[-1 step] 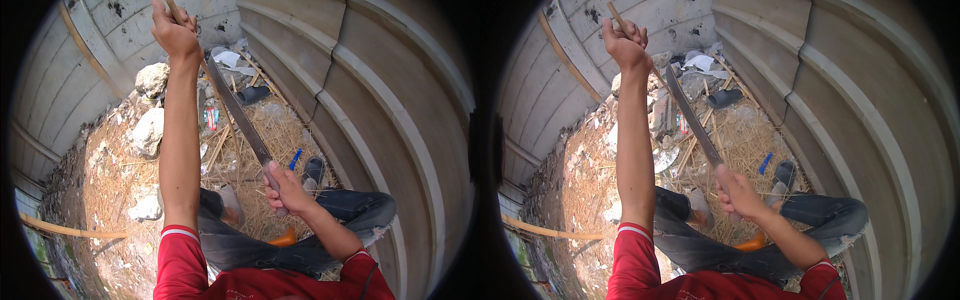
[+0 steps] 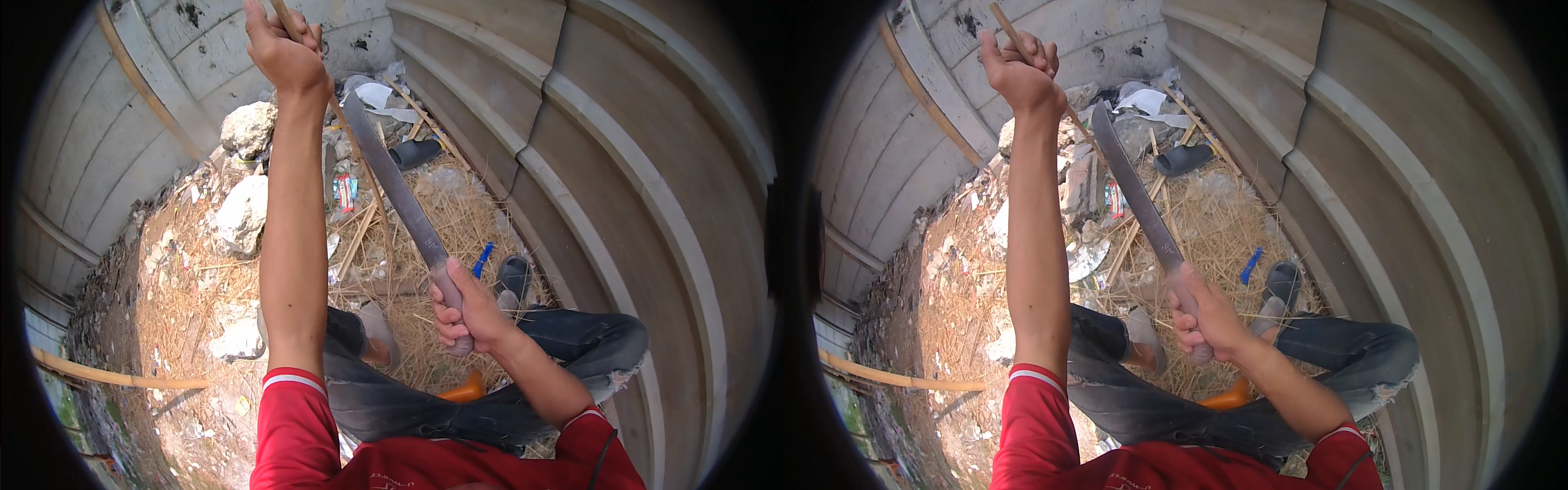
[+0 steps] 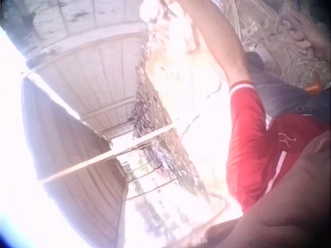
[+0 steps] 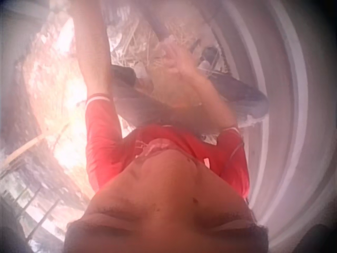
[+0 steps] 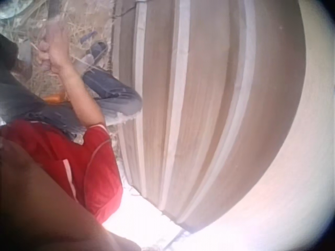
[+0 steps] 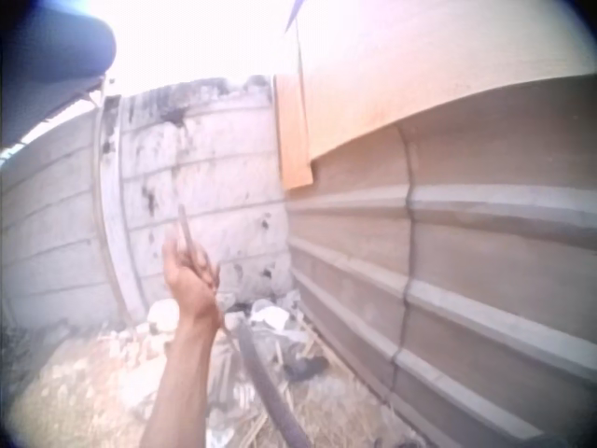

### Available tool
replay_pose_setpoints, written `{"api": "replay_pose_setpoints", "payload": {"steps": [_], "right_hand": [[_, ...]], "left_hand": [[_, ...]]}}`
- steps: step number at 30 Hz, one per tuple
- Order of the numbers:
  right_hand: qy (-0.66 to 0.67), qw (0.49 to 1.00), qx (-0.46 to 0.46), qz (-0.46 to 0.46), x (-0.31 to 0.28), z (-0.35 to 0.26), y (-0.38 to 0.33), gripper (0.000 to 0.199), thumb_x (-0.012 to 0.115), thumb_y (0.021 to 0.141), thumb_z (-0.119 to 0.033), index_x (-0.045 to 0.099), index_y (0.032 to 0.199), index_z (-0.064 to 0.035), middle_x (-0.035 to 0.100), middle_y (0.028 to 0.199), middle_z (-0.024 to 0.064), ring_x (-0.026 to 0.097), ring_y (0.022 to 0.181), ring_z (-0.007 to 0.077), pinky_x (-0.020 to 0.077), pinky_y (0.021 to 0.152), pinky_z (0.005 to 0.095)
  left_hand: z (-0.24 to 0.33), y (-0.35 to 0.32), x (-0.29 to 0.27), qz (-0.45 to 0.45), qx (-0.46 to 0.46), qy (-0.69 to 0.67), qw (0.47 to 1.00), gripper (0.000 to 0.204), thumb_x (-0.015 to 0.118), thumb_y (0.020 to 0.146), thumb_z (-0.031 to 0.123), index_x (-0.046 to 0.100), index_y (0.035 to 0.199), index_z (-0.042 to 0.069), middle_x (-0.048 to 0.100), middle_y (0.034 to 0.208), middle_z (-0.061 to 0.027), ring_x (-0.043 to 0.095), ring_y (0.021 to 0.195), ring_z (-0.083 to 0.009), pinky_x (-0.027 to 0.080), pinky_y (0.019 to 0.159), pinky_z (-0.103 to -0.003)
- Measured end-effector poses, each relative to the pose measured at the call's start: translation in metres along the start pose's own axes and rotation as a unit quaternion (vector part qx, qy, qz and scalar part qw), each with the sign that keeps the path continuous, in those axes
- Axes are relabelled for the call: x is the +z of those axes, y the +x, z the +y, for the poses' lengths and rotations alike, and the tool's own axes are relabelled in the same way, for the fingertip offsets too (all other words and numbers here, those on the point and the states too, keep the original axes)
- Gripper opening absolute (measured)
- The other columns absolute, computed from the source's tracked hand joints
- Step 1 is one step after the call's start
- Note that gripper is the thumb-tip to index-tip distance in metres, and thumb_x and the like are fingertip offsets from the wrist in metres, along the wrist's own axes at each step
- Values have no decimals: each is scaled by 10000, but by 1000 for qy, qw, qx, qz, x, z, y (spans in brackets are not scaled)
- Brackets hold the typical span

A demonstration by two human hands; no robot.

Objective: The person sits on the ground and uses a blue utility knife to shave and shape a long, thin wooden stick. They then switch to a machete to further refine the stick's shape, scraping along its length. The person alternates between the two tools to smooth and thin the wood.

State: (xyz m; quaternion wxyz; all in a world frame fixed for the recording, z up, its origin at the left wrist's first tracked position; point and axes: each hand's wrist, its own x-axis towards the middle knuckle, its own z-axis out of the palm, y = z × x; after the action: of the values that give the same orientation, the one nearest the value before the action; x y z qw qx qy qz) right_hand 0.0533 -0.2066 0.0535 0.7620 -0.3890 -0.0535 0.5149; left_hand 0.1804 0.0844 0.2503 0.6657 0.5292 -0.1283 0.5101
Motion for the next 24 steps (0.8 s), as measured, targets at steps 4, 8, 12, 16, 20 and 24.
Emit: {"api": "replay_pose_setpoints", "payload": {"steps": [4, 8, 12, 16, 20, 24], "right_hand": [[-2, 998, -55, 44, 22, -29, -5, 544, 419, 1021, -606, 490, 895, -82, 413, 591, -32, 368, 412, 59, 393, 412, 249], [-134, 918, -347, 138, 67, -81, -24, 594, 428, 999, -643, 469, 880, -63, 407, 572, -8, 368, 406, 80, 372, 405, 254], [-39, 799, -596, 76, 83, -94, -22, 585, 468, 1002, -604, 480, 854, -38, 416, 575, 1, 406, 426, 106, 360, 417, 265], [-526, 751, -358, 179, -17, -1, 29, 575, 432, 1031, -553, 504, 791, -35, 457, 615, 17, 413, 468, 125, 380, 449, 286], [-289, 937, -129, 148, -4, -23, 12, 537, 449, 1022, -576, 494, 839, -74, 428, 600, -24, 373, 431, 74, 382, 420, 278], [-71, 990, -36, 114, 10, -54, -13, 566, 460, 998, -628, 476, 839, -85, 405, 571, -32, 370, 396, 62, 401, 417, 261]], "left_hand": [[-10, 4, -6, -8, 16, -23, 1000, 700, 291, 969, 699, 415, 619, 105, 298, 483, 11, 288, 440, -133, 223, 460, -264], [-13, 9, -9, -3, 19, -8, 1000, 733, 271, 958, 729, 414, 609, 99, 294, 471, 6, 290, 440, -138, 222, 469, -271], [-24, 16, -9, -35, 18, -32, 999, 749, 266, 944, 751, 414, 609, 99, 288, 462, -1, 294, 436, -140, 224, 468, -269], [-40, 11, -5, -52, -2, -90, 995, 755, 264, 936, 767, 412, 613, 101, 288, 459, 0, 293, 426, -143, 221, 449, -268], [-42, 2, -5, -44, 45, -50, 997, 751, 273, 936, 768, 413, 621, 101, 288, 457, 7, 283, 417, -139, 216, 422, -274], [-42, 11, 10, -70, 17, -4, 997, 758, 278, 928, 783, 434, 649, 96, 325, 461, -1, 301, 425, -130, 229, 425, -259]]}}
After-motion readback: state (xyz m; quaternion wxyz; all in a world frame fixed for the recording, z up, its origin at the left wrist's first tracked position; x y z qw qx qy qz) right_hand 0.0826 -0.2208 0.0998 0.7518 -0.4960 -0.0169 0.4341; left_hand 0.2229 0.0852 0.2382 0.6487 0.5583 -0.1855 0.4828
